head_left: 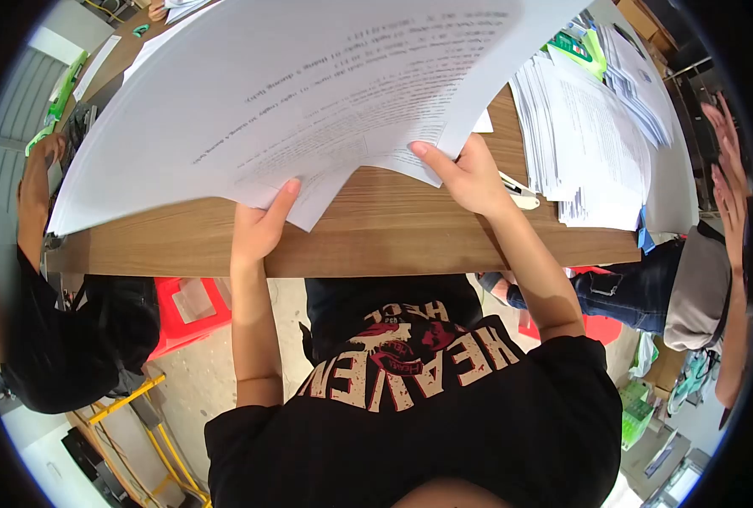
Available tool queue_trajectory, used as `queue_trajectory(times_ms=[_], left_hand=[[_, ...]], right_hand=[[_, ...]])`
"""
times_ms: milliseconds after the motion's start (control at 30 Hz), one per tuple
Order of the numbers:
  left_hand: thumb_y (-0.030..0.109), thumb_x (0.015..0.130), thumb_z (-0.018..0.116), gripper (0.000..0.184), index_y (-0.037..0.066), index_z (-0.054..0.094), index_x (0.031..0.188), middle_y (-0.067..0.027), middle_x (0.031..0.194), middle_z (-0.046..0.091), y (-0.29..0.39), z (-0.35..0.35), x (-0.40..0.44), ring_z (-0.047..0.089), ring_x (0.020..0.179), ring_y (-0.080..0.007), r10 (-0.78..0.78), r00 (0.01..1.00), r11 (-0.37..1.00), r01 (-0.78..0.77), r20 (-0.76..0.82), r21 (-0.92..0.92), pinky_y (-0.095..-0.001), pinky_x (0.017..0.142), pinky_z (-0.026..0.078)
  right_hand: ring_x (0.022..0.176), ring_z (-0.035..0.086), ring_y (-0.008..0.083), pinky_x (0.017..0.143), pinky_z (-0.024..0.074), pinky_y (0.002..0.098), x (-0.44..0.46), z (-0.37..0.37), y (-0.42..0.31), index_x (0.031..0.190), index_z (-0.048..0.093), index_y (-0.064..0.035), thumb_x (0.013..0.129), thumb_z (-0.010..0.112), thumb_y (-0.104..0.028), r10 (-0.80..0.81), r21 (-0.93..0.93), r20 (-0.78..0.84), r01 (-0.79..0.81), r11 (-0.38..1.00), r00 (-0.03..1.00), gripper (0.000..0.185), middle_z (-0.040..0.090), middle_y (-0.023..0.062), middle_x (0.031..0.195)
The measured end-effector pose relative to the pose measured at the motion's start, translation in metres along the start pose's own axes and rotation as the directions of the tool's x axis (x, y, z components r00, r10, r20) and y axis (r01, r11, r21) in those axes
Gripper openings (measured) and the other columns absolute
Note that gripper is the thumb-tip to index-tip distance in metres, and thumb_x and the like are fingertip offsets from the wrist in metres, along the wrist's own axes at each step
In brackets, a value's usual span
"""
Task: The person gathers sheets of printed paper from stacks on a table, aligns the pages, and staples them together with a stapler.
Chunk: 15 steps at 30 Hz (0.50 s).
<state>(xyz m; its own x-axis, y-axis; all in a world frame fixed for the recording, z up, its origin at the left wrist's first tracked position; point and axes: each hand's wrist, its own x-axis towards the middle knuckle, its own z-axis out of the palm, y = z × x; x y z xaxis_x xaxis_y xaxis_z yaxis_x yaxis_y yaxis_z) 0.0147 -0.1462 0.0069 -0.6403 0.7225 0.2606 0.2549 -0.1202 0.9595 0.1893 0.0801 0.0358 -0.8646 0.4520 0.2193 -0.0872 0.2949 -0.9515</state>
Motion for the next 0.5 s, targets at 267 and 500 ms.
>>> queue_trajectory(times_ms=[267, 500], left_hand=[[0.013, 0.094, 0.057, 0.031, -0.004, 0.056, 0.12, -0.0111, 0.119, 0.061, 0.006, 0.008, -0.006, 0.054, 0.111, -0.0202, -0.058, 0.998, 0.978, 0.05, 0.036, 0.202, -0.0332, 0.096, 0.041], [0.012, 0.095, 0.053, 0.029, -0.006, 0.055, 0.118, -0.0201, 0.113, 0.062, 0.011, 0.027, -0.007, 0.057, 0.107, -0.0315, 0.026, 0.999, 0.981, -0.021, -0.022, 0.193, -0.0369, 0.092, 0.043]], right_hand=[[0.081, 0.057, 0.0111, 0.075, 0.0469, 0.0276, -0.015, 0.0, 0.013, 0.109, 0.062, 0.0034, 0.093, 0.06, -0.013, 0.069, -0.059, 0.029, -0.067, 0.996, 0.997, 0.023, 0.068, 0.0087, 0.091], [0.096, 0.058, 0.0163, 0.086, 0.0451, 0.0307, -0.016, 0.013, 0.004, 0.112, 0.058, 0.007, 0.093, 0.058, -0.01, 0.061, -0.136, 0.017, -0.059, 0.989, 0.998, 0.025, 0.065, 0.0095, 0.105]])
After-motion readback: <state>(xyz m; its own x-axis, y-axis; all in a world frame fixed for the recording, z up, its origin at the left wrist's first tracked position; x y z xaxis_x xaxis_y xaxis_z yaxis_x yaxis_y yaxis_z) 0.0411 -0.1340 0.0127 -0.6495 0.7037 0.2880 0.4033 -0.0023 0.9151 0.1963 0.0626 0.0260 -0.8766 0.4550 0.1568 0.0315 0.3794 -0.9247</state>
